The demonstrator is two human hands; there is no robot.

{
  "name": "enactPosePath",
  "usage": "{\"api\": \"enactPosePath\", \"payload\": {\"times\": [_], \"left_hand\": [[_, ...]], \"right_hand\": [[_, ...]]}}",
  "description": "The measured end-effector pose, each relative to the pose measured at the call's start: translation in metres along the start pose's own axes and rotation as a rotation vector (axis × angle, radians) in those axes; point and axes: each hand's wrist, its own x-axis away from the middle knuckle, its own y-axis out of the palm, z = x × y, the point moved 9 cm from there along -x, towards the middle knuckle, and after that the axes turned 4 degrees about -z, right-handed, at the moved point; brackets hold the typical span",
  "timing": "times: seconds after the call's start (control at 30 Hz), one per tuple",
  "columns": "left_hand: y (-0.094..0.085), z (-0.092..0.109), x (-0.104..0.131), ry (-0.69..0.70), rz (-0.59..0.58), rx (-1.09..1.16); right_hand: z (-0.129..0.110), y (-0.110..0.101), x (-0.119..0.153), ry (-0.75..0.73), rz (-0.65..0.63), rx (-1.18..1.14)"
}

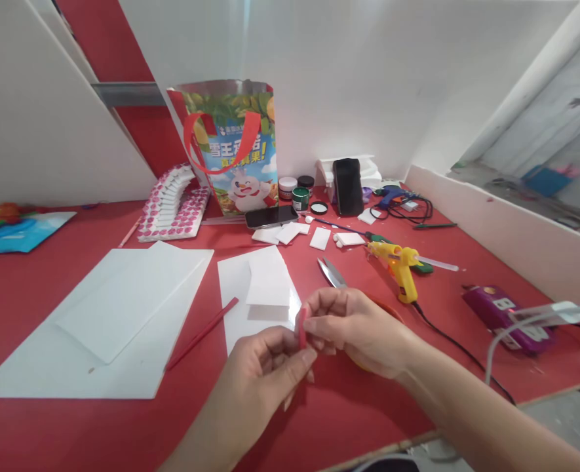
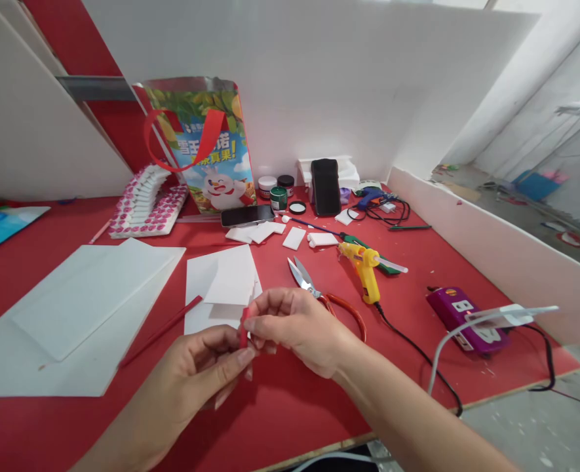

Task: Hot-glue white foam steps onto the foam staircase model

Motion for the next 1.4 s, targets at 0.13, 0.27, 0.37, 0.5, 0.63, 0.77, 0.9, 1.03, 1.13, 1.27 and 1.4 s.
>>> {"api": "enactPosePath", "payload": {"times": [0.13, 0.27, 0.37, 0.5, 0.63, 0.77, 0.9, 1.03, 1.13, 1.27, 1.4], "left_hand": [[0.003, -0.013, -0.003, -0.027, -0.009, 0.177], [0.009, -0.012, -0.003, -0.034, -0.084, 0.269], [0.012, -0.006, -0.005, -0.002, -0.126, 0.332], [0.02, -0.006, -0.004, -0.002, -0.223, 0.518], [0.031, -0.012, 0.0, -0.075, -0.375, 0.702], [0.03, -0.01, 0.004, -0.076, -0.447, 0.755], [0.003, -0.005, 0.003, 0.048, -0.217, 0.583], [-0.022, -0.001, 0.007, 0.176, 0.076, 0.515], [-0.027, -0.004, 0.006, 0.194, 0.168, 0.502], [-0.03, -0.008, 0.003, 0.183, 0.191, 0.462], [-0.038, -0.01, 0.005, 0.163, 0.242, 0.402]], "right_hand": [[0.0, 0.0, 0.004, -0.017, 0.025, 0.1], [0.0, -0.004, 0.005, -0.025, 0.03, 0.113], [0.0, -0.005, 0.006, -0.026, 0.027, 0.102], [-0.005, -0.001, 0.006, -0.064, -0.016, 0.094], [-0.01, 0.001, 0.004, -0.101, -0.055, 0.123], [-0.012, 0.0, 0.0, -0.123, -0.054, 0.102], [-0.012, -0.006, 0.002, -0.141, 0.055, 0.115], [-0.005, -0.005, 0.007, -0.124, 0.168, 0.133], [0.002, 0.002, 0.009, -0.093, 0.163, 0.178], [0.007, 0.009, 0.01, -0.064, 0.135, 0.292], [0.009, 0.015, 0.007, -0.01, 0.108, 0.315]]}}
